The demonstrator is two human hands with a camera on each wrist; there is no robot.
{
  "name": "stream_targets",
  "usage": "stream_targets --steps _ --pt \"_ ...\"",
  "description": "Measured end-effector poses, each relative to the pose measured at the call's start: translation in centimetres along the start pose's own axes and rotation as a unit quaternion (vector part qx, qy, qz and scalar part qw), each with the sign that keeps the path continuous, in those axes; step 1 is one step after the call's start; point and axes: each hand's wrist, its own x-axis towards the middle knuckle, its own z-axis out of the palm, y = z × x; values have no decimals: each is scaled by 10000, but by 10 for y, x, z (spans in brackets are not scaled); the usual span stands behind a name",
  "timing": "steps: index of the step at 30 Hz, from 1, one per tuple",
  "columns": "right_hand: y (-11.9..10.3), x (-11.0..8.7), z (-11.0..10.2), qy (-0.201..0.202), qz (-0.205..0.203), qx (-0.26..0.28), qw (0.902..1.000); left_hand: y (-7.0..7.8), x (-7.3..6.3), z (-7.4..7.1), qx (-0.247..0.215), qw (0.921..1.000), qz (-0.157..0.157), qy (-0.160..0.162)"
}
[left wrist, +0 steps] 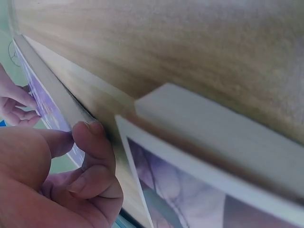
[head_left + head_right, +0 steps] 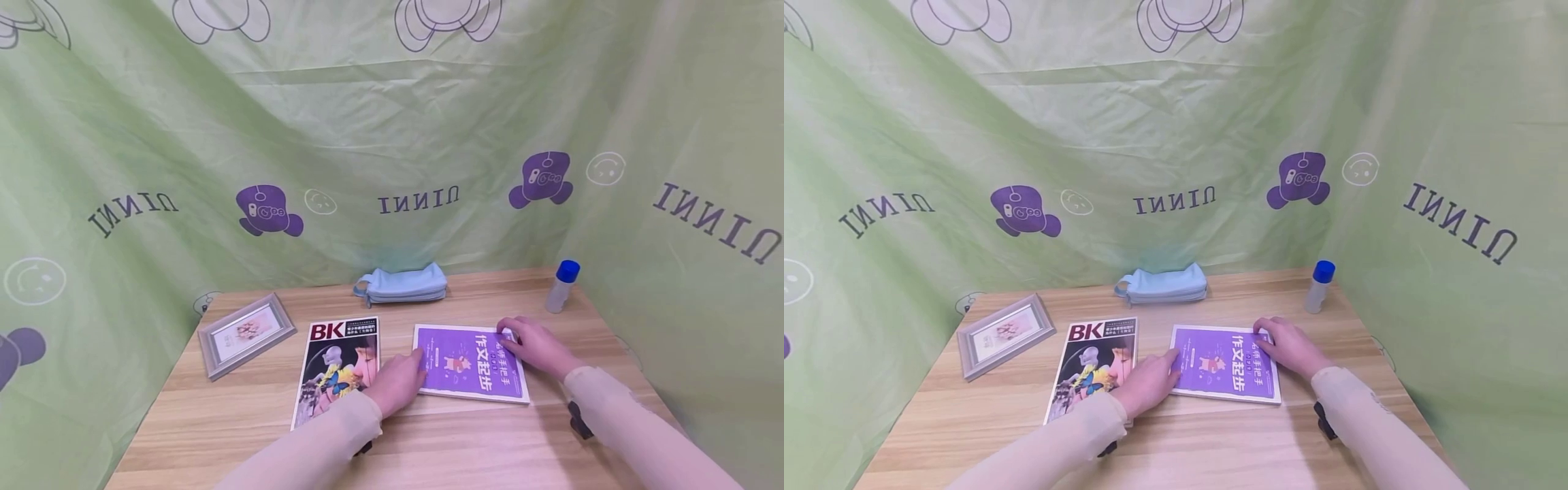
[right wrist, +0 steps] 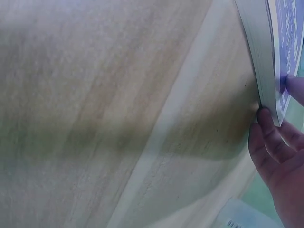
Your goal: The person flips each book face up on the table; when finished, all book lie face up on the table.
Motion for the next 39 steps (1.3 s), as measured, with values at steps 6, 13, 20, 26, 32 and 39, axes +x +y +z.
stream_targets --steps 6,13,20,26,32,39 --pt "-2 -6 2 155 118 -62 9998 -1 5 0 220 9997 138 8" --pt "-5 -14 6 407 475 -208 9978 3 16 -3 870 9950 497 -30" --pt "-16 -23 7 239 686 -273 9970 14 24 -17 1362 9893 438 -287" --pt "-32 -39 9 42 745 -366 9965 10 39 -34 1438 9877 500 -353" --pt "-44 -61 13 89 917 -602 9939 -9 66 -40 1337 9869 858 -279" --pt "-55 -86 15 202 962 -895 9911 -22 88 -38 1238 9859 1064 -367"
